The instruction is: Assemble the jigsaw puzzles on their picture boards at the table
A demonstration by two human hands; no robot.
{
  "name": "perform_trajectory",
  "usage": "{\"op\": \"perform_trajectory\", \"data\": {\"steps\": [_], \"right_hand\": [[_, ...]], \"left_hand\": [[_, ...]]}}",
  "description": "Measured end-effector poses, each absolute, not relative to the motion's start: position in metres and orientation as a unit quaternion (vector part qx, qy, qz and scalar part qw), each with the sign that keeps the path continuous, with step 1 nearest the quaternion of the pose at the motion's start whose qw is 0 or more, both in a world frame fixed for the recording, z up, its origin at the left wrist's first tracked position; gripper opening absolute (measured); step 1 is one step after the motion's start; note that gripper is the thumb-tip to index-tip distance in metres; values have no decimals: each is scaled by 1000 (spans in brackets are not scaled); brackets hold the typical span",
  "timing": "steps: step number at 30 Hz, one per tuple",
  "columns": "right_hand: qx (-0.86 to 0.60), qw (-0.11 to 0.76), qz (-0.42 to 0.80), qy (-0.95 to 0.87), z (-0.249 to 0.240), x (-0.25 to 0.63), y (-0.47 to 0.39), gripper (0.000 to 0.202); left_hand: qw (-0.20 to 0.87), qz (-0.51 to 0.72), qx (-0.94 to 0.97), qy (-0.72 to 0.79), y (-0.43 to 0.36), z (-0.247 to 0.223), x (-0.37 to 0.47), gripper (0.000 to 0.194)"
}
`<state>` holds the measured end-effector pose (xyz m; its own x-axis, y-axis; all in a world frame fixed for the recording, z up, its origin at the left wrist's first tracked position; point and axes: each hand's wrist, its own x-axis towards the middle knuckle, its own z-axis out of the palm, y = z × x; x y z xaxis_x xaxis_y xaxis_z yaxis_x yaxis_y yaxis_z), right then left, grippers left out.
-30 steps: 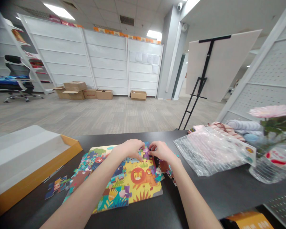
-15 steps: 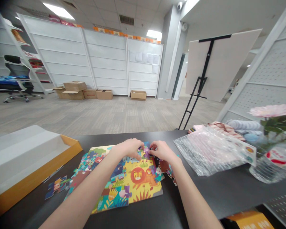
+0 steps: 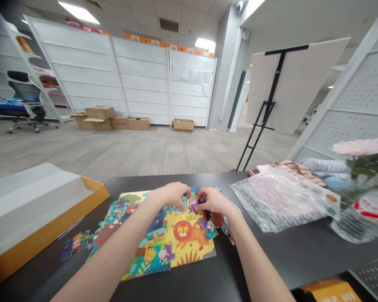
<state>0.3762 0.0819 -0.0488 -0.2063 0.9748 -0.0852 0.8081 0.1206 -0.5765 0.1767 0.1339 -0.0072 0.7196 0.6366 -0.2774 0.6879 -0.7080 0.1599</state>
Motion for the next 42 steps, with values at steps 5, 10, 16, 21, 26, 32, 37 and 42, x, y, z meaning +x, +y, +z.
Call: {"op": "perform_trajectory", "data": {"steps": [5,10,16,21,26,32,37,42], "right_hand": [[-594,139,298,-735,-42,374,77,31],[-592,144,275,-744,-31,379,74,19],[-661,213,127,-708,-25,408,77,22],[-734,191,32,-651,-27,436,77,19],[-764,121,53,-631,-31,449,75,19],[-772,63,78,-628,-32,448,71,19],[-764,68,67,-638,-38,439,76,33],[-744,24,97,-660,-40,430,76,40]], "left_hand": [[136,-102,919,357,136,-11,176,57],[145,-107,919,352,135,-10,177,57],[118,-91,929,340,126,0,181,56],[98,-108,925,351,120,0,188,53],[94,-121,922,354,115,-1,193,52],[100,-143,919,354,108,5,196,53],[105,-134,922,348,108,3,197,55],[105,-121,922,354,104,2,200,54]]}}
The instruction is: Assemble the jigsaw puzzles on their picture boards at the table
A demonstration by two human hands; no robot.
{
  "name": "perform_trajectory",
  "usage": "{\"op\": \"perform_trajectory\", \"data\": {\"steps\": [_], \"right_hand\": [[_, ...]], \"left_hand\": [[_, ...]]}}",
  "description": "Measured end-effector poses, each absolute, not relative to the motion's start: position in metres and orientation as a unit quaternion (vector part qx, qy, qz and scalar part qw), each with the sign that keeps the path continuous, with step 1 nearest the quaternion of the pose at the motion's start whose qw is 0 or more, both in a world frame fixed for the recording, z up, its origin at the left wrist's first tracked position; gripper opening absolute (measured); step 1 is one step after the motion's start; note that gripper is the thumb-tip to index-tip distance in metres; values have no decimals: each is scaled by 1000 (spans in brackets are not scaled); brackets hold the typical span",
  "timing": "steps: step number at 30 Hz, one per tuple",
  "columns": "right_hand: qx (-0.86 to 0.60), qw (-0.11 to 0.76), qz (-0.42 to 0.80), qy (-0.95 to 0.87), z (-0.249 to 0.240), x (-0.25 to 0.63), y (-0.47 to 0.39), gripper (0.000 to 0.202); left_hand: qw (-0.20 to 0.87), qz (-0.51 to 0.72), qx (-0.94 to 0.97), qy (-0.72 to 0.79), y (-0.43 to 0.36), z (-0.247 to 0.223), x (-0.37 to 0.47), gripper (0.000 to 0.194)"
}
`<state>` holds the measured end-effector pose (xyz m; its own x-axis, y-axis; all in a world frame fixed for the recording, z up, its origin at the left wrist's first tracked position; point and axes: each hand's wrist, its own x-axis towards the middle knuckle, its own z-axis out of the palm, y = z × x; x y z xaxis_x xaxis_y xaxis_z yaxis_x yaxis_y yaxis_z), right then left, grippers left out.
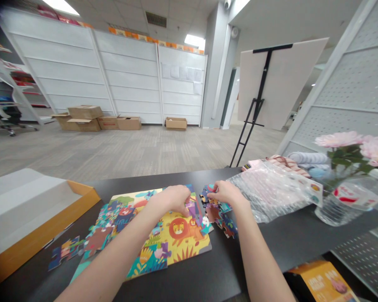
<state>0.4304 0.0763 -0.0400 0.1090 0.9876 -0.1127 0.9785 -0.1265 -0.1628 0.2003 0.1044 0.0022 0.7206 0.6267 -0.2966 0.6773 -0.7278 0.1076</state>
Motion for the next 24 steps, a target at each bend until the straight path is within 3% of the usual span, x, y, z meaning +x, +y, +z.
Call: {"op": "perform_trajectory", "data": {"steps": [4,10,13,17,24], "right_hand": [[-745,4,130,-654,-37,427,71,58],[-737,9,175,-653,-34,433,66,68],[-730,20,169,-662,-36,439,69,53],[-743,72,66,-663,-49,443,82,30],[-698,88,56,-708,-69,444,95,29]], "left_hand": [[111,-141,917,356,98,7,201,51],[115,-151,913,360,94,11,201,51],[124,-158,913,355,97,9,201,51],[120,-124,921,350,103,7,197,41],[84,11,931,354,101,35,175,29]]}}
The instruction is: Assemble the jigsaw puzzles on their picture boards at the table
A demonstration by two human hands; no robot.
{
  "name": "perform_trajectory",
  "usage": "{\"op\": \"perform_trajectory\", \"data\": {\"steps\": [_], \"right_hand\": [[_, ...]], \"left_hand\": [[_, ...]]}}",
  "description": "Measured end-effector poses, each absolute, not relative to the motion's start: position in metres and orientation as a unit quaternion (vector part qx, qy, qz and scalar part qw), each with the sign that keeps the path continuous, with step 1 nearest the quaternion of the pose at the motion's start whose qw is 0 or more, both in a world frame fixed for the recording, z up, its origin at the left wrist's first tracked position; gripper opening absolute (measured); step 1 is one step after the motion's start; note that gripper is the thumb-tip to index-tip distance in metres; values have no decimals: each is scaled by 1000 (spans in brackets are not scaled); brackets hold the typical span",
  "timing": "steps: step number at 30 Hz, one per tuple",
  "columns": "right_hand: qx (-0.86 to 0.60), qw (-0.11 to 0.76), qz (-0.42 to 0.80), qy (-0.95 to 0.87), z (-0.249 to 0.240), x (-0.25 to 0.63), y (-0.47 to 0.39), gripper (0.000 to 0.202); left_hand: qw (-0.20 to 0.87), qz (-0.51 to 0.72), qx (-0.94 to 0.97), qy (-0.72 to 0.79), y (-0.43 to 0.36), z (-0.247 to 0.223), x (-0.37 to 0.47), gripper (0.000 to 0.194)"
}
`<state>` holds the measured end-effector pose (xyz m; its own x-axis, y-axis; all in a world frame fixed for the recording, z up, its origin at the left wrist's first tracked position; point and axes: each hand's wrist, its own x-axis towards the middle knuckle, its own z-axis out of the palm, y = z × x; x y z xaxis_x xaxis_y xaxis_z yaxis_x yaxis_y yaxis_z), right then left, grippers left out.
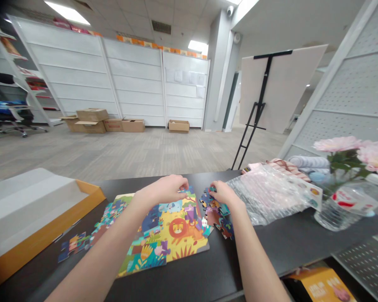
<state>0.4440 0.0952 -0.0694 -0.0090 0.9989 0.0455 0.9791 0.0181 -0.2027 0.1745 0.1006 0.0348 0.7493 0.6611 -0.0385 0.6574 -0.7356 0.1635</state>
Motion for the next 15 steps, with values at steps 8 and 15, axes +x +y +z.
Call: {"op": "perform_trajectory", "data": {"steps": [8,15], "right_hand": [[-691,121,40,-711,-63,454,94,31],[-678,216,75,-698,-55,454,95,25]], "left_hand": [[64,176,884,428,68,75,66,24],[43,217,779,587,12,47,-45,28]]}}
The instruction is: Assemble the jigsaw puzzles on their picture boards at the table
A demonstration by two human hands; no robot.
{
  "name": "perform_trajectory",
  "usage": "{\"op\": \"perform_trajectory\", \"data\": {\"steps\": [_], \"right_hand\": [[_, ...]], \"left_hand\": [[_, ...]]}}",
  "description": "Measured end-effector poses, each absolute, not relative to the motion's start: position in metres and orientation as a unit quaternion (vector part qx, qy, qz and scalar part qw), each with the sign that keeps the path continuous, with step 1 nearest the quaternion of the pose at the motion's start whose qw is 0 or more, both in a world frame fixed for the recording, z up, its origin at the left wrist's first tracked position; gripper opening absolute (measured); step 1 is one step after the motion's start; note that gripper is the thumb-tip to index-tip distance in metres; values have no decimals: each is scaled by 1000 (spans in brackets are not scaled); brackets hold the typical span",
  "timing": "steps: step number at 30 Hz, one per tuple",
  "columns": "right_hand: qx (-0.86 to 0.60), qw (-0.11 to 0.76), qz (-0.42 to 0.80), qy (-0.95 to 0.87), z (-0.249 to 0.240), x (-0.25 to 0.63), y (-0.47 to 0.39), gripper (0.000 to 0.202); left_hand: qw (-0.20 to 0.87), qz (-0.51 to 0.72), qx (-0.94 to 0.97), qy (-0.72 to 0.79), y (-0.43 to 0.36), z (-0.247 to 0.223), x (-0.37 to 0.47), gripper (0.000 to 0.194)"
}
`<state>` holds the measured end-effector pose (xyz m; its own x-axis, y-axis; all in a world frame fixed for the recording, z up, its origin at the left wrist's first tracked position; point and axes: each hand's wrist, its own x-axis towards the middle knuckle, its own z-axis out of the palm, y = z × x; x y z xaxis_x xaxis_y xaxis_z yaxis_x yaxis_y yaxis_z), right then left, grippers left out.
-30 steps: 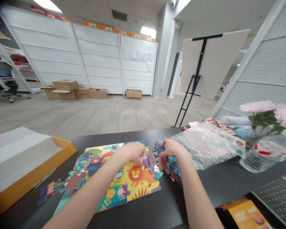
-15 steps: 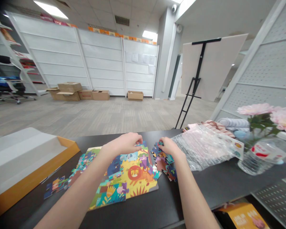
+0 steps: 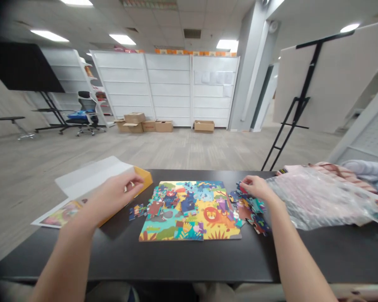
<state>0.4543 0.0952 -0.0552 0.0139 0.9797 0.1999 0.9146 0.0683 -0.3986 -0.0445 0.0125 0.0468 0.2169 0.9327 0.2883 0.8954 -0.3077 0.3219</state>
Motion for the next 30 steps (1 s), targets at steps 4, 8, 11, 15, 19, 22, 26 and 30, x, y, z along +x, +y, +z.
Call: {"op": "perform_trajectory", "data": {"steps": [4,8,11,15,19,22,26,30], "right_hand": [[-655,358,52,-663,-47,445,94,38],[-592,449,101,-661,-38,398,85,47],[-554,385,158,-721,-26,335,69,46],[-531,256,145,-795,-3,244,41,20],[-519,198,165,-815,11,195,25,11],[-540,198,168,-801,9,195,23,10],[-613,243,119,-742,-7,222,21,14],[-658,306,87,-683,-26,246,16,17]], "left_hand": [[116,198,769,596,-3,-1,-59,20],[139,213,758,601,-6,-30,-63,16],[147,228,763,587,-7,-35,-66,17],[136,197,759,605,-8,-38,-67,18],[112,175,773,600,-11,-42,-58,20],[96,187,796,567,-13,-45,-46,31],[59,157,799,578,-11,-48,-36,48],[38,139,800,583,-9,-51,-35,49]]}}
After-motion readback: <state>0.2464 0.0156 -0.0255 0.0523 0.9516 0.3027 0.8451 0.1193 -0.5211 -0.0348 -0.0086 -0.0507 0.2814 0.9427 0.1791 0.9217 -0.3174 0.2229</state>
